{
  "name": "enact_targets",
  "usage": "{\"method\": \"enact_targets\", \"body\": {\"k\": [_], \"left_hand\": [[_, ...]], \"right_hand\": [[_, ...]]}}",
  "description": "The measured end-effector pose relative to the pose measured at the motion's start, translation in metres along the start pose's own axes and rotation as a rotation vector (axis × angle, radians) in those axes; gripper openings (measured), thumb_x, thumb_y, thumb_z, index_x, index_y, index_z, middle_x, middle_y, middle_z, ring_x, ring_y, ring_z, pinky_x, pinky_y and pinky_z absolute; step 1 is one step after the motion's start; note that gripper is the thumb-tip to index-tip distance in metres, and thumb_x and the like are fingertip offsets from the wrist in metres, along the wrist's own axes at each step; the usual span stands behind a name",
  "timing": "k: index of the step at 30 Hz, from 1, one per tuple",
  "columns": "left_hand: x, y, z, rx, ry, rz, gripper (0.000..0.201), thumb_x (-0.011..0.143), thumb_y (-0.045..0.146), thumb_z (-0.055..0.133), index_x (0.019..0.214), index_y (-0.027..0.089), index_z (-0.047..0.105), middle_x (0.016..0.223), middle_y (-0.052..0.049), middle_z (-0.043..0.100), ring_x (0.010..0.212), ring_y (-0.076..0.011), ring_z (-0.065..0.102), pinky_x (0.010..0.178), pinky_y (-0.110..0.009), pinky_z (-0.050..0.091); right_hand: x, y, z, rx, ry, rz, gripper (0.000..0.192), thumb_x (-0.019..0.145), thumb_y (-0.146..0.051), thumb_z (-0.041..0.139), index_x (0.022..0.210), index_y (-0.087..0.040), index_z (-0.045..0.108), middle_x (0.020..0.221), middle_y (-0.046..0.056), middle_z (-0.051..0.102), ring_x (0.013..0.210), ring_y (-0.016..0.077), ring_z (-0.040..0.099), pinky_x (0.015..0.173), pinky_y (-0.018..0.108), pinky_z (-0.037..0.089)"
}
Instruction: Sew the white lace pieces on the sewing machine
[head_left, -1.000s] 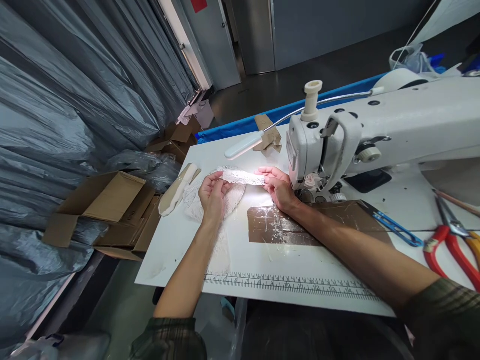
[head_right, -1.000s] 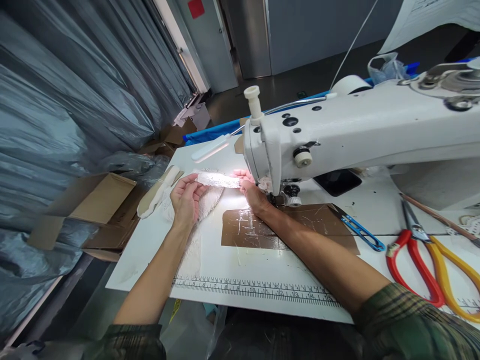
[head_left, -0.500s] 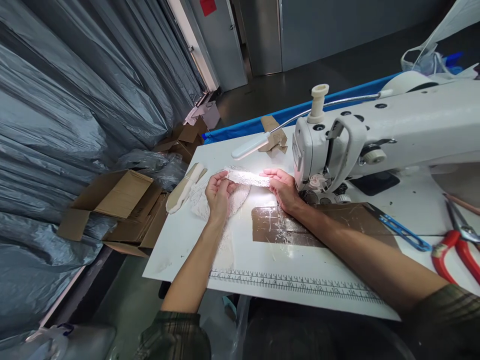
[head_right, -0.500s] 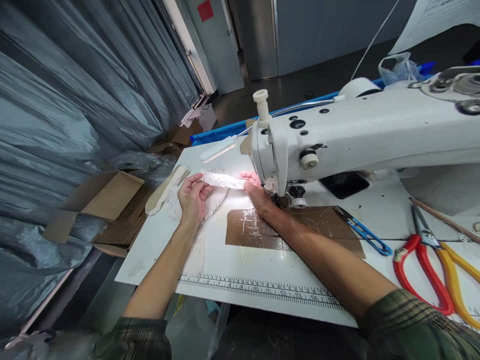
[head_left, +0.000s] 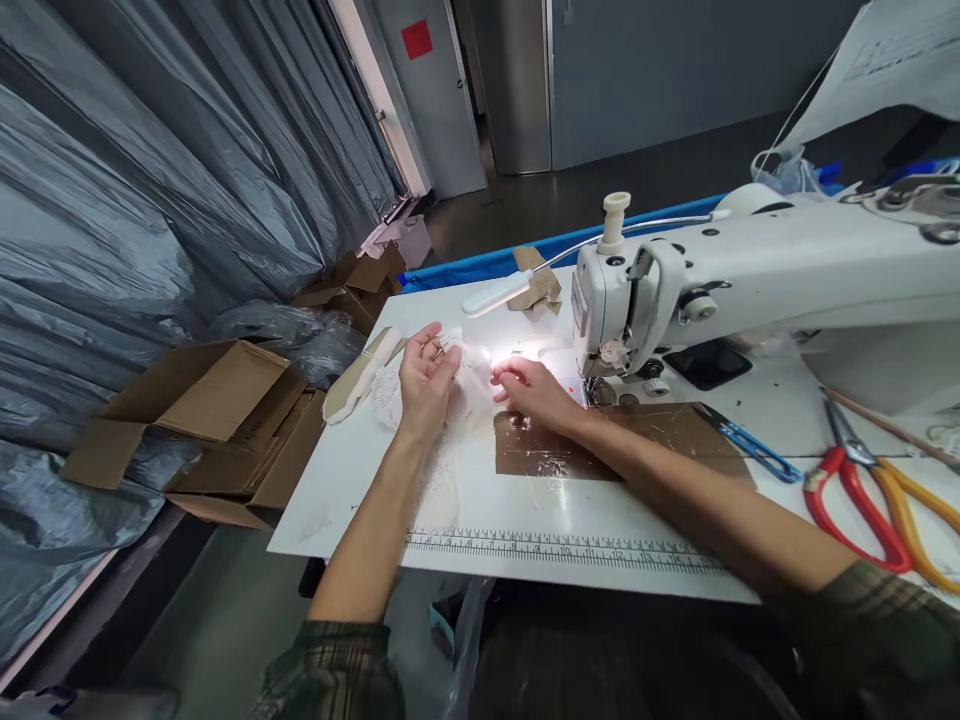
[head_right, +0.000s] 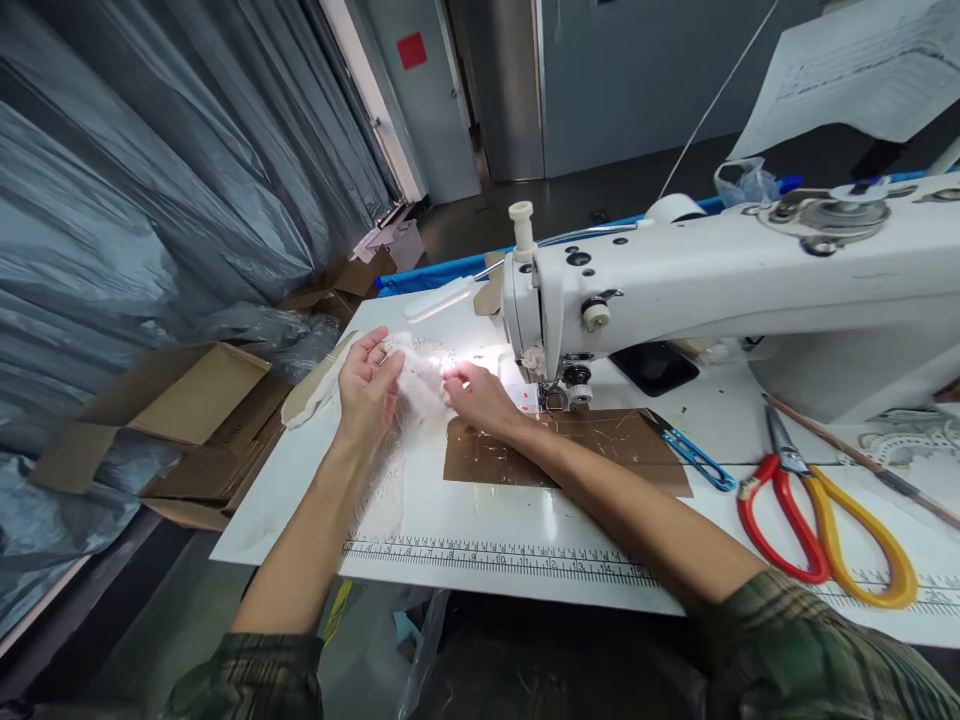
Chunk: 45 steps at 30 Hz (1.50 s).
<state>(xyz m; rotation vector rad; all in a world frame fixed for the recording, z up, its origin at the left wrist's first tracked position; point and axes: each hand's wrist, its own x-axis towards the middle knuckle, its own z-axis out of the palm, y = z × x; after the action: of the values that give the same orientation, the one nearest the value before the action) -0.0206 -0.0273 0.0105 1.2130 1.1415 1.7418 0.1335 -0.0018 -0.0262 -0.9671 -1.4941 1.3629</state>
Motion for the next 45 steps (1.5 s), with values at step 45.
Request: {"method": "enact_targets", "body": {"k": [45], "left_hand": [[-0.100, 0.018, 0.048, 0.456, -1.091, -0.182, 0.046, 0.090, 0.027, 0.062, 0.131, 0.016, 0.045, 0.077, 0.002, 0.060, 0.071, -0.0118, 0.058, 0.074, -0.027, 0.048]], "right_hand": [[-0.153, 0.006, -0.081, -0.521, 0.128, -0.352, 0.007, 0.075, -0.015, 0.056, 0.072, -0.019, 0.051, 0.062, -0.004, 0.052, 0.053, 0.0075, 0.044, 0.052, 0.020, 0.033]]}}
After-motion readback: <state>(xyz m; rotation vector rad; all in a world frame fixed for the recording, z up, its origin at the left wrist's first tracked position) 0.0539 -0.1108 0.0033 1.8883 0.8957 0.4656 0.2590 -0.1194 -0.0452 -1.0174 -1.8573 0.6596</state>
